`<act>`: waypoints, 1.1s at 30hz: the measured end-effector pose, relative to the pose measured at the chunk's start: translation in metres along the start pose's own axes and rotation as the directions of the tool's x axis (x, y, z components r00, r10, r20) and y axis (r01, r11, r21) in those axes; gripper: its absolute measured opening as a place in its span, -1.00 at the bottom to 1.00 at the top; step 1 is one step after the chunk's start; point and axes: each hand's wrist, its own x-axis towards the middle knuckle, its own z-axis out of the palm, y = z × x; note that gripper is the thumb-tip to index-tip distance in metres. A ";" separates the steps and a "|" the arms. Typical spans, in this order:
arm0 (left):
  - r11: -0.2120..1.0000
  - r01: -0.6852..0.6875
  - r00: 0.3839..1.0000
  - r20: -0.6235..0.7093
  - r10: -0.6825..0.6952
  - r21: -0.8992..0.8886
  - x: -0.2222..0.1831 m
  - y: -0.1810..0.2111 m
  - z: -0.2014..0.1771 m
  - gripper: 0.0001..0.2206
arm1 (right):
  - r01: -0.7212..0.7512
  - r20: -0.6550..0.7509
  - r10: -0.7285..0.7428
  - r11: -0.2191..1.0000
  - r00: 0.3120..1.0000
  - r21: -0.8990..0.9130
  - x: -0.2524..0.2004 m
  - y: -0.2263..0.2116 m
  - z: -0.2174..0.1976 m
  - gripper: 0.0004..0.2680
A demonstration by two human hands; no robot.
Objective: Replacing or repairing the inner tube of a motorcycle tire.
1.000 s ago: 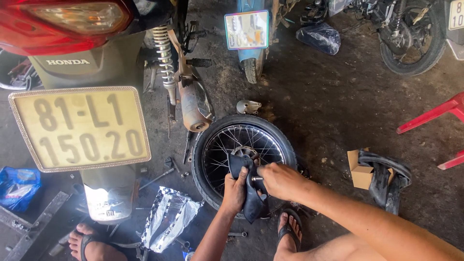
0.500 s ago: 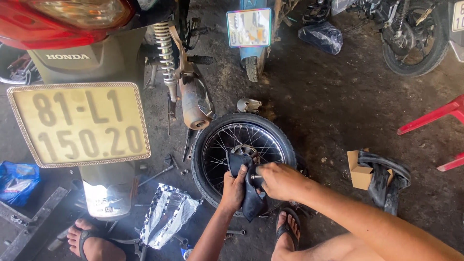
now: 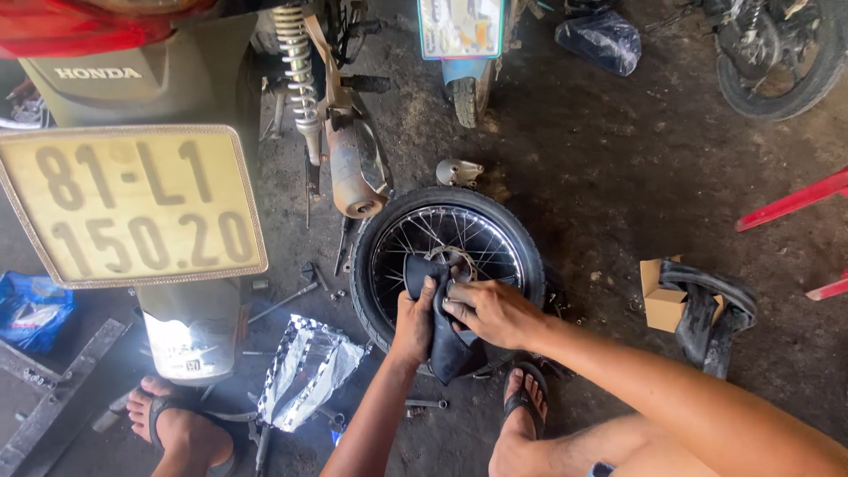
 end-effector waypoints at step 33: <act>0.984 0.178 0.982 -0.071 -0.178 -0.002 0.029 0.054 -0.077 -0.75 | -0.100 0.206 0.176 0.938 0.963 -0.333 -0.002 0.187 0.389 -0.74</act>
